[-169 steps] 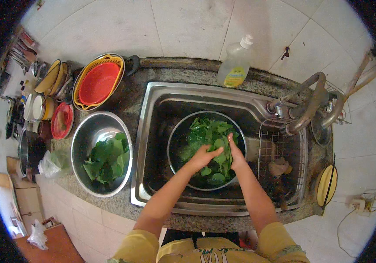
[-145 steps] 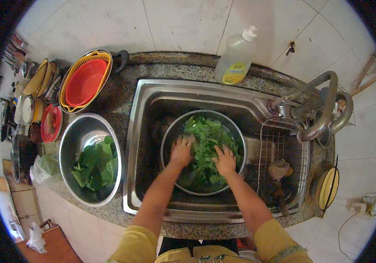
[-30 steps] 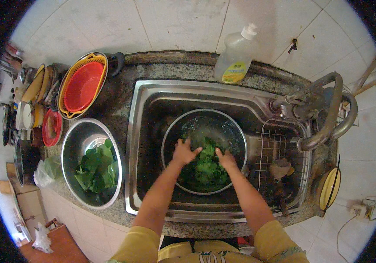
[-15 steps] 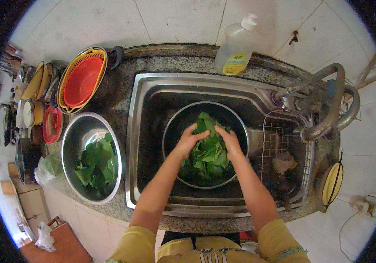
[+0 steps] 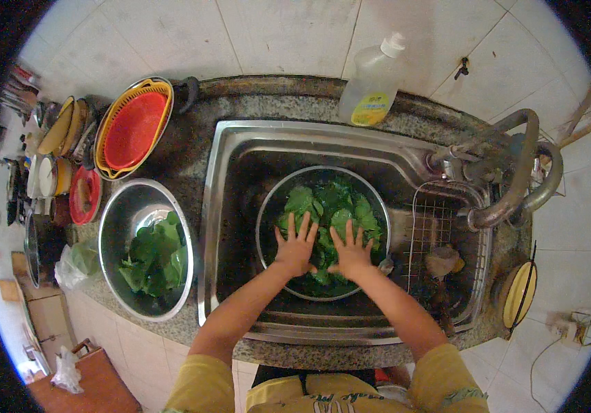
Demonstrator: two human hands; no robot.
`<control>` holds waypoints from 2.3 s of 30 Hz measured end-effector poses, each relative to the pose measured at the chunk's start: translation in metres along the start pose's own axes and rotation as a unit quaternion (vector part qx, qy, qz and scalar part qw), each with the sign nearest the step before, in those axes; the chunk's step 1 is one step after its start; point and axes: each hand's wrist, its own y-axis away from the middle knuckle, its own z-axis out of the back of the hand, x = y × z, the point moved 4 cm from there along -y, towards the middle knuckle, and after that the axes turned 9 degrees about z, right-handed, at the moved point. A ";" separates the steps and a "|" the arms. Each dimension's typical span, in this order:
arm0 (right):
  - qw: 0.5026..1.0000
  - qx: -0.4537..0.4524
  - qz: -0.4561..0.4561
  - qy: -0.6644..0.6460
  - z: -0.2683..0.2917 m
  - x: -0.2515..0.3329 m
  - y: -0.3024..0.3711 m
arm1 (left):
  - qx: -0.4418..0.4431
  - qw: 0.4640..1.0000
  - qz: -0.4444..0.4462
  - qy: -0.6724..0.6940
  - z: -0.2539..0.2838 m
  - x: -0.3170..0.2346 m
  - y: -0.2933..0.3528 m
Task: The person washes green leafy vegetables in a kitchen sink. They pick up individual leaves, rinse them under running water, and place them into a metal bowl. The person then agitates the leaves in the water to ensure they are thoroughly cleaned.
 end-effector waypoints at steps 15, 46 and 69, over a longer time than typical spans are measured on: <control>0.975 -0.176 -0.002 -0.136 0.010 -0.039 -0.058 | -0.039 0.983 -0.017 0.177 0.017 0.020 -0.074; 0.969 -0.201 -0.026 -0.143 -0.008 -0.038 -0.076 | -0.183 0.911 0.118 0.350 -0.032 0.008 -0.067; 0.988 -0.130 -0.035 0.070 -0.038 -0.024 -0.051 | -0.043 0.998 0.006 0.036 -0.014 -0.007 -0.044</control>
